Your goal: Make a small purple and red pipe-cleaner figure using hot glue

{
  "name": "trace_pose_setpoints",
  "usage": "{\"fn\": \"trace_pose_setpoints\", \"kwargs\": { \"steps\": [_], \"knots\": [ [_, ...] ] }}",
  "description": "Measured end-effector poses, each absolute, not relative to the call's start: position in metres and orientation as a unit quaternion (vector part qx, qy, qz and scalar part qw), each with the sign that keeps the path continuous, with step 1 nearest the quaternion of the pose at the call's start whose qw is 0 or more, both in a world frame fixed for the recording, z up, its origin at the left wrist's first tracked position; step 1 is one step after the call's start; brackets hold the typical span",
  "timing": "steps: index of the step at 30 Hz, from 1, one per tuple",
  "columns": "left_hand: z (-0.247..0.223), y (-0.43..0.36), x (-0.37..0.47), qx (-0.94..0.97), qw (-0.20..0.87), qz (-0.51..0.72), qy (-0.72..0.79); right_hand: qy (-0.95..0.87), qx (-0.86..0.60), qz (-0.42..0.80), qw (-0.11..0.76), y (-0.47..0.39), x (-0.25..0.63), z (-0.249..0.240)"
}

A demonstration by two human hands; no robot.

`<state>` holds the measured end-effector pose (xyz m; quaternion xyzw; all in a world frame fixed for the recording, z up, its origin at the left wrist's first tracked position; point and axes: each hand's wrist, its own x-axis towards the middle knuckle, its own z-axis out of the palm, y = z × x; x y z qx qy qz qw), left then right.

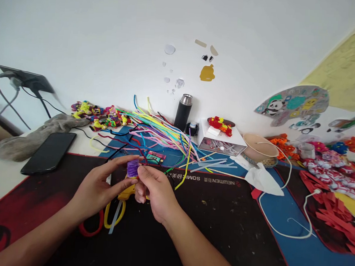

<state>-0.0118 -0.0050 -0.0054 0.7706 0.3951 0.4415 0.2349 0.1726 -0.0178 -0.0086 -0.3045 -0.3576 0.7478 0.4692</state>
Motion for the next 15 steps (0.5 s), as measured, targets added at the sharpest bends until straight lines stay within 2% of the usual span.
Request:
{"fn": "trace_pose_setpoints", "kwargs": {
  "steps": [6,15],
  "knots": [
    [-0.0091,-0.0037,-0.0107,0.76,0.259,0.452,0.389,-0.362,-0.301,0.746,0.471,-0.0182,0.1724,-0.0075],
    [-0.0045,-0.0028,-0.0104,0.766,0.192,0.468,0.397,-0.354,-0.301,0.75,0.47,-0.0176,0.1725,-0.0094]
  ]
}}
